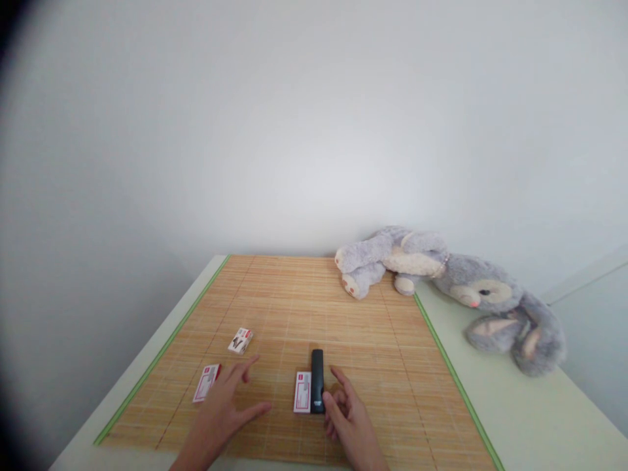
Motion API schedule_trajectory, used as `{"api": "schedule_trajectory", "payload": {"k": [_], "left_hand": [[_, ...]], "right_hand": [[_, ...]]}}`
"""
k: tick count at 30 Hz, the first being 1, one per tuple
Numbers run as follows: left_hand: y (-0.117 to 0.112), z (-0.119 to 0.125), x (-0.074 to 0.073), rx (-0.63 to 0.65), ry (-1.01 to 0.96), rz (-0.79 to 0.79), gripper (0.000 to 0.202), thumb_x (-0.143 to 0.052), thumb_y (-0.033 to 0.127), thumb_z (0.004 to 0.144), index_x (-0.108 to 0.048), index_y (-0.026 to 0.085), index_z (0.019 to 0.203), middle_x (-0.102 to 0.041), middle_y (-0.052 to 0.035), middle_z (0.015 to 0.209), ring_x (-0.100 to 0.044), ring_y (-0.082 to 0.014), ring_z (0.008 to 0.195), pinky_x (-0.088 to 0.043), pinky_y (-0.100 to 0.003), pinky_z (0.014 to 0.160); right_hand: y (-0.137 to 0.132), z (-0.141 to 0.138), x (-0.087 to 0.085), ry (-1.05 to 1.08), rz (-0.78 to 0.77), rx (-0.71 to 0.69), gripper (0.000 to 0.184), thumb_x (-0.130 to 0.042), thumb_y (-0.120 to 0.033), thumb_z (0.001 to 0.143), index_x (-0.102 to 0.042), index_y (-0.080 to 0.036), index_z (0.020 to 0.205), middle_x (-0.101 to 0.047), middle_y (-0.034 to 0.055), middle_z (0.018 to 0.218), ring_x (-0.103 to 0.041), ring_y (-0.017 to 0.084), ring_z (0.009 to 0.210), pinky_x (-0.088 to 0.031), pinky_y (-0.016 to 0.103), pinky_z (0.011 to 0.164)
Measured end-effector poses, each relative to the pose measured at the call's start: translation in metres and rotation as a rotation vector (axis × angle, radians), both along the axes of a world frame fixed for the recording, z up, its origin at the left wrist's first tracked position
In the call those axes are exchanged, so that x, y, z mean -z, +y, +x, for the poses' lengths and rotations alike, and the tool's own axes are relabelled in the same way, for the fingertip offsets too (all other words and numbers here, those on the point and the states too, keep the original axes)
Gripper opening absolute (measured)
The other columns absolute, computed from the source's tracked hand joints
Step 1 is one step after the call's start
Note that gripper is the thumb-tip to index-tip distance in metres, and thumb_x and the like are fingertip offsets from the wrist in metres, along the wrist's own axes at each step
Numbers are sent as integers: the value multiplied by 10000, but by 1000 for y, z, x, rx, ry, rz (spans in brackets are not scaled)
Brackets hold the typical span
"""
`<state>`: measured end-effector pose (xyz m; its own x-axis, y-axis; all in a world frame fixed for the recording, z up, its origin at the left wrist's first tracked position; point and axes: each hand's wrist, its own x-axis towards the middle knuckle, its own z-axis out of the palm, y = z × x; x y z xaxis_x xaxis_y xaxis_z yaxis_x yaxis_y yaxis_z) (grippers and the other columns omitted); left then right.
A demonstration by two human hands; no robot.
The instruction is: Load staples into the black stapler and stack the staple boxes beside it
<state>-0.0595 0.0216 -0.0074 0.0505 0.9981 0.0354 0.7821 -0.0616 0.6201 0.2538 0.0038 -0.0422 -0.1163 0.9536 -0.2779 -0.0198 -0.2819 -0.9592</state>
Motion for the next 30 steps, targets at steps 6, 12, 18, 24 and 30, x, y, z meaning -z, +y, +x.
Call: {"api": "schedule_trajectory", "payload": {"k": [6,12,18,24,30], "left_hand": [[-15,-125,15,-195,132,-63,900,-820,576,666,-538,327,1484,-601,-76,1319,-605,-355,1247,-476,-510,1111],[7,-117,-3,-39,53,-110,634,-801,428,684,-695,322,1300,-635,-48,1307,-603,-317,1265,-466,-459,1136],[6,-20,-19,99,-150,-102,617,-807,432,722,-661,309,1309,-639,-83,1369,-611,-324,1245,-502,-484,1080],[16,70,-35,296,-156,-39,582,-827,291,650,-682,315,1213,-714,-43,1235,-637,-297,1161,-475,-433,1066],[25,85,-35,355,-186,-70,550,-807,280,646,-679,314,1180,-716,-32,1176,-643,-281,1100,-485,-389,995]], "right_hand": [[0,2,0,8,8,-26,862,-627,-698,918,-348,-198,1563,-564,-51,711,-555,135,541,-434,259,493],[2,4,-1,0,7,-65,839,-620,-690,924,-348,-216,1560,-574,-47,736,-559,136,541,-438,267,493],[2,3,5,-6,13,-81,803,-638,-687,915,-417,-216,1526,-557,-52,744,-559,131,550,-429,266,503],[2,1,5,-9,12,-89,724,-631,-672,927,-472,-217,1467,-543,-54,742,-534,117,539,-419,254,495],[3,0,3,-22,40,-99,678,-642,-687,908,-535,-230,1398,-539,-53,735,-535,123,540,-430,260,496]]}}
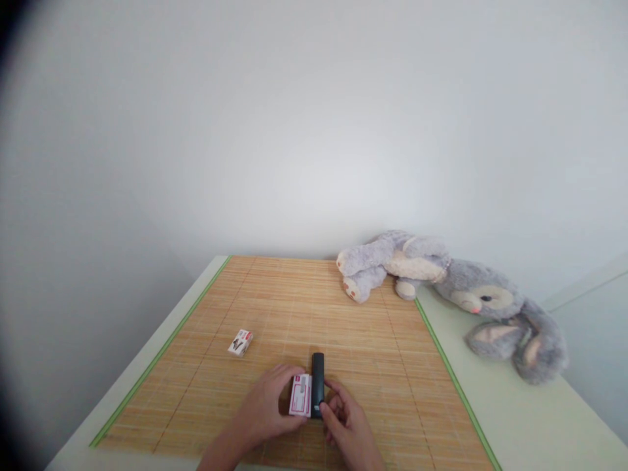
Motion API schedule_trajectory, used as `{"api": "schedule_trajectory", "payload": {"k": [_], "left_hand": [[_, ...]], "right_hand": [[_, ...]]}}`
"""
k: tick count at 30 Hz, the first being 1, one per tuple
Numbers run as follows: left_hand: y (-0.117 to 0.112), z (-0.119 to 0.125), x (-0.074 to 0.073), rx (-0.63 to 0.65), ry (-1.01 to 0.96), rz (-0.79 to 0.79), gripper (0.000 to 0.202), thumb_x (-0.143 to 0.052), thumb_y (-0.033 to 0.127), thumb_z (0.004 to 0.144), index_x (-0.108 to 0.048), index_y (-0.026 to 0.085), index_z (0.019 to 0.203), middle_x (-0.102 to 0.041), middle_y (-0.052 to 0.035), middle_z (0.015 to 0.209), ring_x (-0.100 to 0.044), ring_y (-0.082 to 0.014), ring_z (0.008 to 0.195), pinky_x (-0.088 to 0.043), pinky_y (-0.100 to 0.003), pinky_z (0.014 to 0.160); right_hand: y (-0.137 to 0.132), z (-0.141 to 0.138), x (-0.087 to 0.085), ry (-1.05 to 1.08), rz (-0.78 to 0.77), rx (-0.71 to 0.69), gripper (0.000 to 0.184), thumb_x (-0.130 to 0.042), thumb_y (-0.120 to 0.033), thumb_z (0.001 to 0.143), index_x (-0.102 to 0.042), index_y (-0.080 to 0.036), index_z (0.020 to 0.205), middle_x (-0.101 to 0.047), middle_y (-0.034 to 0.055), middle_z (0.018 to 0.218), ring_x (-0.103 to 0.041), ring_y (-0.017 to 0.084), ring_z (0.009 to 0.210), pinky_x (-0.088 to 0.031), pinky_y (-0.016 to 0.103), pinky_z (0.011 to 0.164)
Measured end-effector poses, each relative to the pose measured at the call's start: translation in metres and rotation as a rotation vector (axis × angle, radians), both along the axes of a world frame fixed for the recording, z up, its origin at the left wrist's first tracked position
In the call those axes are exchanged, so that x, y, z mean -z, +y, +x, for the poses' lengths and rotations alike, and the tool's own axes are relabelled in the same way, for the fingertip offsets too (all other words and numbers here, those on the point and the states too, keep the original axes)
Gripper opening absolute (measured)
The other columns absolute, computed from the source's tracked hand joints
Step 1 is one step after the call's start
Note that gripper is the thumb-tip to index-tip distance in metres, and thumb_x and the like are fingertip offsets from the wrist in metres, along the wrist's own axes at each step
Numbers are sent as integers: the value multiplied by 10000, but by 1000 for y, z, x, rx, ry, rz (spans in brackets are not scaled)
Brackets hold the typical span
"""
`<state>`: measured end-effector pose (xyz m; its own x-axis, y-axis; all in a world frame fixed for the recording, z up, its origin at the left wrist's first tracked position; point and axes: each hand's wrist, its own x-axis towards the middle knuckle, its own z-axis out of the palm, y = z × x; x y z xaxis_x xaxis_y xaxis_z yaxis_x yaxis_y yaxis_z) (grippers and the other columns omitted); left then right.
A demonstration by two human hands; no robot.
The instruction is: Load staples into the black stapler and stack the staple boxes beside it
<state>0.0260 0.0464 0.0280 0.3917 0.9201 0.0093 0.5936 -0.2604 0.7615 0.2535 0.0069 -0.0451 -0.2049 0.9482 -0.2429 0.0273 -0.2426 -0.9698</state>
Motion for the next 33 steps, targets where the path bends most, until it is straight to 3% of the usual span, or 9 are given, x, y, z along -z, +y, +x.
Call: {"api": "schedule_trajectory", "payload": {"k": [10,14,16,18,20,22,25,27,33], "left_hand": [[2,10,12,25,-10,7,495,-834,306,649,-684,282,1120,-700,-34,1106,-623,-268,1067,-489,-378,959],[-1,1,18,-22,-40,45,882,-923,487,602,-580,291,1391,-615,-96,1406,-548,-334,1304,-427,-468,1131],[1,-18,21,-155,-64,107,817,-837,578,723,-552,295,1435,-564,-112,1479,-496,-342,1381,-379,-510,1183],[8,-47,24,-384,-77,151,459,-608,588,925,-661,279,1261,-641,-103,1355,-556,-315,1308,-405,-519,1149],[21,-81,28,-719,-47,99,481,-527,652,942,-697,239,1119,-709,-98,1169,-639,-310,1121,-479,-508,1040],[36,-111,32,-838,-21,-26,594,-574,720,871,-699,219,1164,-742,-94,1075,-669,-325,1001,-507,-521,961],[57,-133,38,-770,-57,-123,605,-614,718,827,-755,201,1108,-785,-97,1004,-711,-325,947,-530,-485,916],[68,-127,43,-678,-108,-172,582,-663,693,792,-785,200,1078,-804,-96,1003,-732,-311,957,-545,-435,904],[72,-47,56,-401,-253,-292,545,-709,634,776,-815,188,1072,-821,-84,939,-747,-260,806,-559,-340,707]], "right_hand": [[2,0,7,-5,-27,-1,661,-657,-701,883,-569,-226,1335,-529,-50,754,-532,123,539,-410,254,483],[0,2,-3,-88,16,12,666,-669,-659,887,-571,-229,1386,-569,-25,793,-560,150,605,-452,285,557],[-3,6,-8,-190,66,22,730,-704,-588,879,-511,-221,1480,-609,-1,846,-594,180,684,-486,314,643],[-6,9,-13,-339,87,20,872,-761,-513,834,-413,-202,1571,-642,23,903,-625,212,752,-504,338,716],[-9,10,-19,-508,73,2,1024,-819,-458,764,-330,-197,1625,-679,47,961,-658,252,826,-510,357,774],[-9,6,-26,-659,57,-24,1105,-839,-416,723,-278,-208,1651,-720,72,1030,-686,297,935,-507,367,832],[-3,-5,-39,-808,28,-106,1119,-793,-362,739,-198,-198,1673,-754,100,1130,-707,329,1046,-504,365,855],[3,-13,-45,-854,22,-152,1128,-770,-330,742,-157,-188,1678,-756,109,1197,-712,332,1095,-505,360,879],[14,-23,-58,-912,42,-174,1055,-745,-293,762,-207,-228,1668,-772,112,1216,-725,334,1118,-502,359,920]]}}
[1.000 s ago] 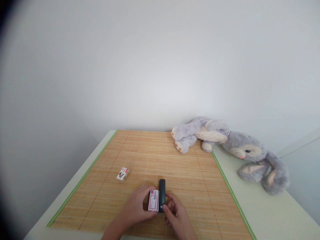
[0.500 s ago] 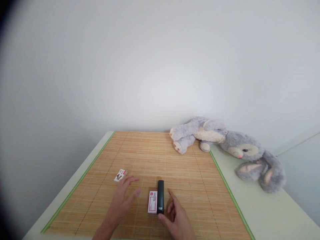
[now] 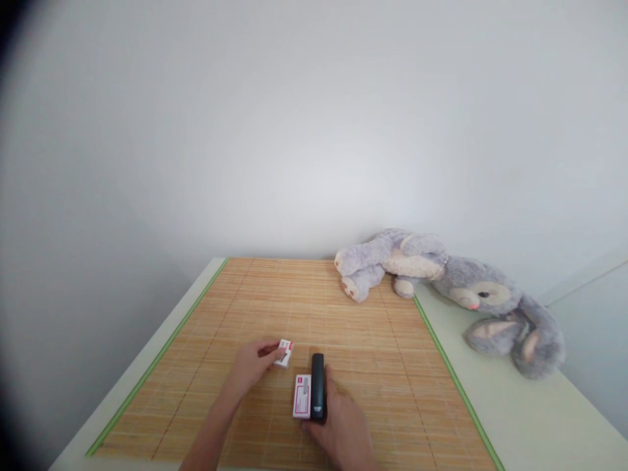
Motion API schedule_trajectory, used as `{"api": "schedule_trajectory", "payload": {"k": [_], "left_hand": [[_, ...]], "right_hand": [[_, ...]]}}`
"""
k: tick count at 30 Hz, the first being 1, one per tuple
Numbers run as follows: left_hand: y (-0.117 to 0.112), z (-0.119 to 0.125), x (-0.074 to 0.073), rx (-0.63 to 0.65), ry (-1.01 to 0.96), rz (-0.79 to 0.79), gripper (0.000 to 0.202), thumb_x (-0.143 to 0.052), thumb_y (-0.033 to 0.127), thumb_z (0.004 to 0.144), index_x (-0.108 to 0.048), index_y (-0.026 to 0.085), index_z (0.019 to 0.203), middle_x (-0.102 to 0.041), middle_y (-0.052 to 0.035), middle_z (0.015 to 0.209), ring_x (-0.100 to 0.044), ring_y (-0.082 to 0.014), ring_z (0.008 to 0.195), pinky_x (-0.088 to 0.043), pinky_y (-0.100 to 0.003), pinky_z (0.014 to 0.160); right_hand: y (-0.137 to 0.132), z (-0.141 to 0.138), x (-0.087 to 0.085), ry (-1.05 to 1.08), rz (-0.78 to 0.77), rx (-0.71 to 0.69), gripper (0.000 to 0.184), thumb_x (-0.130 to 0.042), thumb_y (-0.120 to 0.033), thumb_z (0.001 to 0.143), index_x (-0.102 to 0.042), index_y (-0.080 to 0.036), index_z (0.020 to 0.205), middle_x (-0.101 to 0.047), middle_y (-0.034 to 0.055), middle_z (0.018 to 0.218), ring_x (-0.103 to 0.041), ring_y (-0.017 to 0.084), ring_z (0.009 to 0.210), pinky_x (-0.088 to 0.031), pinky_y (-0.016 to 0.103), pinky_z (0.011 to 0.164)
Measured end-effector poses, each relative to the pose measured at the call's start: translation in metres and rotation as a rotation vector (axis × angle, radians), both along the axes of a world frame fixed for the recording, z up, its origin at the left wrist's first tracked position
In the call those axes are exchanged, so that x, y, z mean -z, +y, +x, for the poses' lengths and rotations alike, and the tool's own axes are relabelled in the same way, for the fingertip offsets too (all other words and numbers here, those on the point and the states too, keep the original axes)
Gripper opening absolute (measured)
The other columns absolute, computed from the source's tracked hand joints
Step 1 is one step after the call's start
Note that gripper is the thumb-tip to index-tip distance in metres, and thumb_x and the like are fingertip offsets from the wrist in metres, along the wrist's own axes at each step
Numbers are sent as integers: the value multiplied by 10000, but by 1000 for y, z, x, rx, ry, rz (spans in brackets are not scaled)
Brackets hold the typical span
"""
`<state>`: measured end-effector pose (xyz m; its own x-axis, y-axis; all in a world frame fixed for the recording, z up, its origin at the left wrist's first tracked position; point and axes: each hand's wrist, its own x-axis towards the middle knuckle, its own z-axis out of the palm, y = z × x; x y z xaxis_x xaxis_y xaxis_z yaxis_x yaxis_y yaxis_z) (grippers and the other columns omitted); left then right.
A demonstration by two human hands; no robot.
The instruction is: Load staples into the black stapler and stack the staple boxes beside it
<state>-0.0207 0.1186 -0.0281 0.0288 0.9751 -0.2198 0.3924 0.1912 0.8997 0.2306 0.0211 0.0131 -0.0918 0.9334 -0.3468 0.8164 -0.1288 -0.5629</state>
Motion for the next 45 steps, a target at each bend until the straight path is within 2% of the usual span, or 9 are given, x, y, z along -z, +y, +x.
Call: {"api": "schedule_trajectory", "payload": {"k": [5,14,18,21,24,26,34,40,45], "left_hand": [[-13,49,2,90,-89,-19,546,-650,614,837,-810,156,1088,-819,-95,905,-742,-249,756,-545,-323,642],[-20,62,-6,76,-21,53,402,-654,528,857,-824,182,974,-823,-82,944,-763,-266,861,-566,-349,784],[-30,53,-17,63,71,87,430,-564,522,923,-818,182,993,-816,-101,948,-756,-281,855,-575,-401,825],[-48,33,-24,74,134,139,413,-543,447,941,-777,212,1187,-781,-114,1179,-719,-302,1095,-520,-471,1036],[-66,11,-22,271,205,215,669,-699,360,838,-563,318,1492,-546,-43,1567,-455,-288,1484,-322,-475,1261],[-71,4,-16,436,283,236,875,-757,389,815,-369,372,1600,-371,-4,1677,-276,-287,1585,-197,-525,1312],[-59,5,-4,627,357,237,951,-777,582,820,-256,461,1606,-341,-15,1676,-224,-301,1596,-1,-645,1298],[-61,5,-9,682,348,229,895,-768,539,845,-295,448,1599,-338,-26,1675,-260,-302,1584,-18,-647,1295],[-78,13,-3,645,357,299,778,-555,380,1002,-121,413,1646,-190,4,1724,-155,-269,1612,-93,-601,1315]], "right_hand": [[1,-2,-4,-11,5,-3,1008,-735,-257,760,-263,-253,1651,-784,98,1188,-736,320,1086,-506,333,886],[4,-2,-1,-18,56,-41,781,-729,-236,745,-517,-249,1496,-788,94,1149,-747,303,1040,-518,315,833],[3,-1,-6,-1,31,-22,812,-722,-245,768,-471,-264,1540,-785,87,1169,-740,298,1067,-514,320,862],[2,0,-8,11,32,-13,925,-750,-232,738,-394,-256,1591,-772,92,1216,-725,303,1117,-511,327,903],[3,2,-11,17,20,-34,955,-763,-228,726,-378,-251,1600,-767,94,1237,-717,305,1141,-508,329,924],[5,2,-13,17,11,-52,916,-761,-232,730,-416,-257,1579,-766,92,1240,-715,305,1145,-508,328,926],[11,4,-22,45,2,-91,805,-746,-233,733,-517,-244,1504,-776,94,1202,-719,305,1127,-511,325,926],[10,2,-20,90,5,-58,780,-734,-206,725,-544,-243,1480,-777,94,1201,-717,314,1131,-514,332,926],[8,1,-20,83,11,-44,784,-720,-198,715,-551,-246,1479,-775,93,1215,-714,316,1144,-525,343,933]]}}
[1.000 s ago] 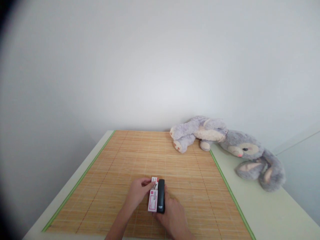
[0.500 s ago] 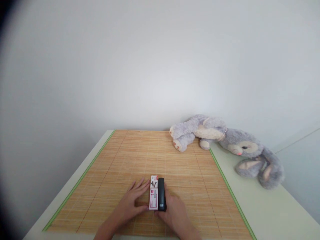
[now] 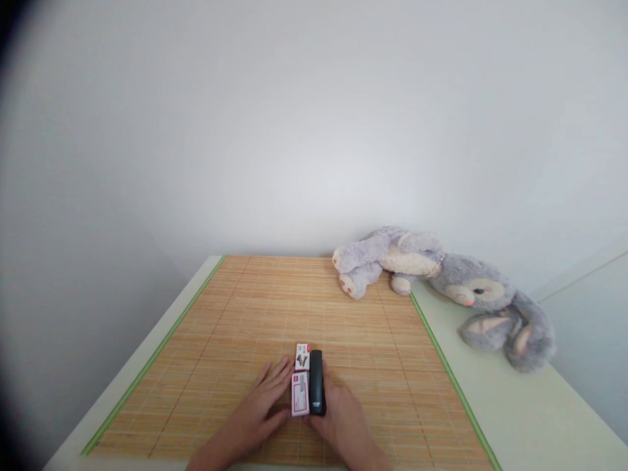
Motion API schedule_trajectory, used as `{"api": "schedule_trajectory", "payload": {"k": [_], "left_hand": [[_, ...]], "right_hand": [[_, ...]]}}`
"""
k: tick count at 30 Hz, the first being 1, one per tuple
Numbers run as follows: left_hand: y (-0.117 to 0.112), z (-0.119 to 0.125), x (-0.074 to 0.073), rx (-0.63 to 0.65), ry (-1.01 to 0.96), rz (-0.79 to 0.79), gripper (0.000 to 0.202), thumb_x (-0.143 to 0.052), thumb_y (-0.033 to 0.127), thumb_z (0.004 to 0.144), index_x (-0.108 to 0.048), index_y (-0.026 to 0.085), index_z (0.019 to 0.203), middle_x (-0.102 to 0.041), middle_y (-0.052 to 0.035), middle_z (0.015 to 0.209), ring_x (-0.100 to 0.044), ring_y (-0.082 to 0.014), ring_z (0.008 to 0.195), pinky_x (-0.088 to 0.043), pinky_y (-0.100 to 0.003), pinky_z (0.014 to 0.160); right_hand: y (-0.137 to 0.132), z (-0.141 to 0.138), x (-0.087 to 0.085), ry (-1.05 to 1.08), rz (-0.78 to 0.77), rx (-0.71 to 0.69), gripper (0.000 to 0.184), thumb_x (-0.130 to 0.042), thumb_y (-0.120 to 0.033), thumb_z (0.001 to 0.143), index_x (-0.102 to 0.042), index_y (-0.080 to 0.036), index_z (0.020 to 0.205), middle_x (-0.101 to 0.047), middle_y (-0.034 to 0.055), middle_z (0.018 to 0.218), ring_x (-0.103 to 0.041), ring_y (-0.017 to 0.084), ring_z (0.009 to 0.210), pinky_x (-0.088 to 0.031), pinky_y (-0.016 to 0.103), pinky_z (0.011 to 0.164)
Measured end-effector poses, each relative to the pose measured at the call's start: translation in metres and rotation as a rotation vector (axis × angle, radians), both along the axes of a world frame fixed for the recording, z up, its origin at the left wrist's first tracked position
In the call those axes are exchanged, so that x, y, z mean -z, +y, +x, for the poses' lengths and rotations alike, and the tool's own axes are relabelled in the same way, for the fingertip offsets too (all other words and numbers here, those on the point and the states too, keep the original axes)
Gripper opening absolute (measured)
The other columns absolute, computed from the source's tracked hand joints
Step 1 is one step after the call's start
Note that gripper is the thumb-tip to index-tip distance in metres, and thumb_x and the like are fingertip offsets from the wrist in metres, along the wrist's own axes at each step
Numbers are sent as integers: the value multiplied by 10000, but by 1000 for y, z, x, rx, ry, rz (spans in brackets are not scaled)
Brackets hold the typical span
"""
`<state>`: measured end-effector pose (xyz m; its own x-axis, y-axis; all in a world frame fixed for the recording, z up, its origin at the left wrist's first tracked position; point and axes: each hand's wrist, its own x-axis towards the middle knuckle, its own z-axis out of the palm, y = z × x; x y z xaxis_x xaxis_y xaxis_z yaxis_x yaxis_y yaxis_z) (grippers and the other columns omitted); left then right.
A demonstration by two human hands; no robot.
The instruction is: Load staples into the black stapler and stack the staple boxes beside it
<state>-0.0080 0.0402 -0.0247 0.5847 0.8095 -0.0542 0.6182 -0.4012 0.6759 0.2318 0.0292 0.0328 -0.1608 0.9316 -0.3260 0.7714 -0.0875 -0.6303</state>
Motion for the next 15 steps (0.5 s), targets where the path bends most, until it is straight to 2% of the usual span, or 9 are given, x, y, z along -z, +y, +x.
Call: {"api": "schedule_trajectory", "payload": {"k": [2,5,8,11,15], "left_hand": [[-10,5,3,-26,1,28,799,-512,322,1008,-49,386,1657,-107,8,1739,-97,-275,1619,-99,-593,1319],[-20,12,7,-65,11,36,906,-588,353,967,-4,376,1659,-22,10,1745,-47,-314,1620,-105,-603,1319],[-22,19,11,-76,16,40,847,-542,427,1006,-6,380,1660,-38,3,1747,-75,-323,1619,-134,-608,1315],[-22,26,17,-94,33,76,768,-461,400,1046,-8,362,1665,-59,-17,1747,-93,-322,1618,-150,-609,1313],[-24,31,26,-136,49,92,768,-437,354,1050,27,378,1661,-49,-12,1752,-74,-321,1620,-154,-621,1313]], "right_hand": [[0,0,0,13,6,-4,801,-713,-191,714,-538,-238,1494,-764,101,1249,-708,312,1165,-525,344,948],[0,0,1,33,14,-17,806,-700,-178,723,-523,-233,1508,-755,108,1274,-705,303,1176,-522,344,964],[-1,-1,4,31,20,-20,794,-699,-182,740,-519,-235,1512,-747,116,1291,-699,308,1190,-518,357,979],[-2,-2,5,13,28,-17,802,-699,-187,756,-496,-222,1531,-734,127,1312,-692,313,1204,-515,361,984],[-2,-3,3,-16,-8,4,835,-716,-218,761,-460,-225,1556,-748,125,1280,-704,318,1183,-520,354,963]]}}
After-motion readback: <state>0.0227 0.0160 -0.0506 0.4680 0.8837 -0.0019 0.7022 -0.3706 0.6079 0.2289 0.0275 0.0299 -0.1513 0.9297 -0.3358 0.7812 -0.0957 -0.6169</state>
